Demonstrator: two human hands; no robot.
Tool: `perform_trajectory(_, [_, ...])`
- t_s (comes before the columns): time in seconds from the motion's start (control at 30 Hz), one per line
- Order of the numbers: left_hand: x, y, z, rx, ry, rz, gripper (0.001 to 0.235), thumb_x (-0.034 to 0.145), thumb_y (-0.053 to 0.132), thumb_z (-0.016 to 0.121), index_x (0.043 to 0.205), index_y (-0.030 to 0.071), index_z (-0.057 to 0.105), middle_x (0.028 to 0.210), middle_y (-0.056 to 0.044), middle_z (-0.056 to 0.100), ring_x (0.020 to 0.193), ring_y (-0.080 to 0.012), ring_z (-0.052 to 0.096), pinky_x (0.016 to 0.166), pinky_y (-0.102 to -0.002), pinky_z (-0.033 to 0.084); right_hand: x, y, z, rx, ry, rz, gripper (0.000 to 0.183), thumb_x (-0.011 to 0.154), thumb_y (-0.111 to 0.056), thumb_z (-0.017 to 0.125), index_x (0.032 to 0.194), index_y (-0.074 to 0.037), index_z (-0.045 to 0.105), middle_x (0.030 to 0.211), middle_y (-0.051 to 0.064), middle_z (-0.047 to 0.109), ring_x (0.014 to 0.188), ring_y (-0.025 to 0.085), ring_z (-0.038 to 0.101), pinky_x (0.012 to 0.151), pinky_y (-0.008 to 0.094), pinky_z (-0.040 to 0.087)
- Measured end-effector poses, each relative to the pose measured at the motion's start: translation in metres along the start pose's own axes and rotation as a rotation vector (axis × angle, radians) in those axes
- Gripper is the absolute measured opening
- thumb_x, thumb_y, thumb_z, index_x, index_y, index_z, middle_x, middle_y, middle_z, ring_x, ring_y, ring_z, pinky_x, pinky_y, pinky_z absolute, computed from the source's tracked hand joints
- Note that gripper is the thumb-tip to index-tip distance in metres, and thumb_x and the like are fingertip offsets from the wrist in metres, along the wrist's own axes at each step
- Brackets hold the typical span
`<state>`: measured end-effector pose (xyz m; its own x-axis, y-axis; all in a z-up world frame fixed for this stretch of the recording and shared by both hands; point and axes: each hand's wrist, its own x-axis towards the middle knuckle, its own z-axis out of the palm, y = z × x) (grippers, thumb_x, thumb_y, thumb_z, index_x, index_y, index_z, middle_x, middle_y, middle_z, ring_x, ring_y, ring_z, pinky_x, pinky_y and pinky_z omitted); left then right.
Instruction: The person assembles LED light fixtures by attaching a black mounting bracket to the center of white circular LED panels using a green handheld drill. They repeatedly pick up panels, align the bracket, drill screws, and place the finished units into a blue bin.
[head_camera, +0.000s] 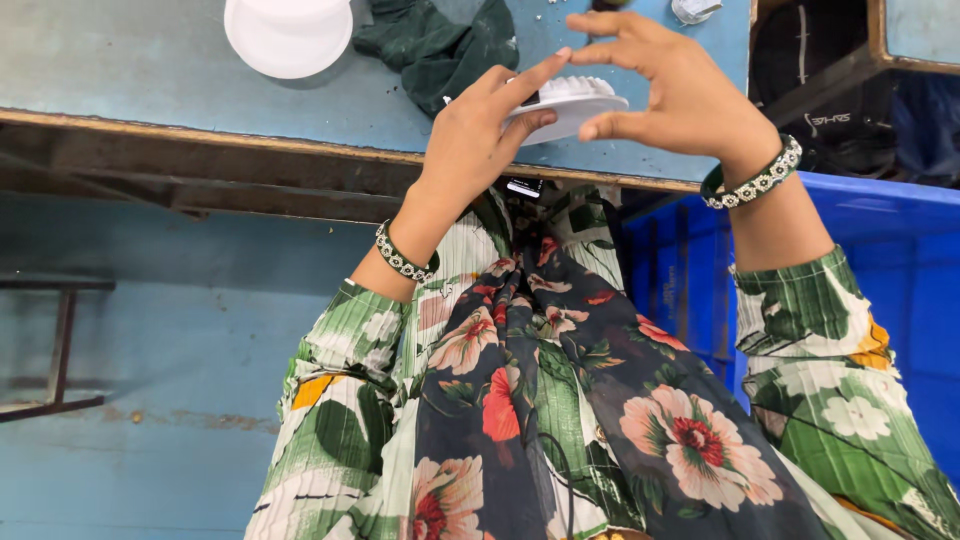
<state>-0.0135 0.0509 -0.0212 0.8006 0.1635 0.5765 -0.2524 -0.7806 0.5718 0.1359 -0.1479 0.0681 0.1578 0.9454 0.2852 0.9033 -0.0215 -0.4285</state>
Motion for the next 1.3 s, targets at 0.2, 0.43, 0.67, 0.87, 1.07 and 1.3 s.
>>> perform_trajectory(0.2, [-0.005,0.002,-0.004,0.031,-0.016,0.014,0.055,0.104,0.034,0.072,0.153,0.040,0.048,0.106,-0.003,0.065,0.087,-0.0246,0.066,0.076,-0.038,0.055,-0.006,0.004,0.002,0.146,0.189,0.106,0.059,0.099,-0.028,0.087,0.145,-0.002,0.059,0.142,0.015,0.063,0.132,0.027,0.064,0.111,0.040,0.055])
perform_trajectory(0.43, [0.010,0.004,0.008,0.184,-0.121,0.045,0.056,0.104,0.036,0.074,0.154,0.029,0.049,0.103,-0.009,0.065,0.086,-0.0315,0.066,0.077,-0.043,0.053,-0.010,-0.019,0.009,0.036,0.151,0.111,0.054,0.097,-0.023,0.085,0.138,0.003,0.062,0.133,0.018,0.069,0.119,0.025,0.074,0.089,0.036,0.063])
perform_trajectory(0.67, [0.015,0.003,0.018,0.004,-0.130,0.040,0.055,0.100,0.033,0.079,0.144,0.015,0.051,0.123,-0.009,0.068,0.117,-0.0340,0.065,0.097,-0.046,0.050,-0.015,-0.013,0.014,-0.187,0.155,0.119,0.043,0.099,-0.032,0.088,0.117,0.004,0.074,0.107,0.018,0.076,0.096,0.026,0.076,0.083,0.035,0.060])
perform_trajectory(0.87, [0.014,0.005,0.011,-0.075,-0.105,0.183,0.065,0.097,0.031,0.082,0.149,0.013,0.047,0.135,-0.012,0.064,0.123,-0.0351,0.059,0.103,-0.045,0.047,-0.017,-0.017,0.012,-0.196,0.134,0.153,0.038,0.101,-0.030,0.081,0.117,0.004,0.075,0.099,0.015,0.075,0.087,0.025,0.076,0.078,0.032,0.059])
perform_trajectory(1.07, [0.013,0.006,0.005,-0.065,-0.128,0.191,0.071,0.095,0.033,0.083,0.151,0.012,0.046,0.126,-0.010,0.065,0.115,-0.0331,0.059,0.102,-0.045,0.045,-0.004,-0.034,0.005,-0.209,0.101,0.329,0.029,0.100,-0.025,0.075,0.104,0.003,0.080,0.073,0.021,0.069,0.063,0.031,0.068,0.059,0.037,0.051])
perform_trajectory(1.3, [0.000,0.022,0.008,-0.024,-0.060,0.219,0.072,0.094,0.033,0.082,0.148,0.006,0.043,0.122,-0.014,0.063,0.112,-0.0351,0.058,0.101,-0.045,0.044,-0.003,-0.023,0.007,0.073,0.119,0.453,0.041,0.115,-0.032,0.060,0.097,0.002,0.076,0.078,0.012,0.074,0.068,0.017,0.074,0.063,0.029,0.057])
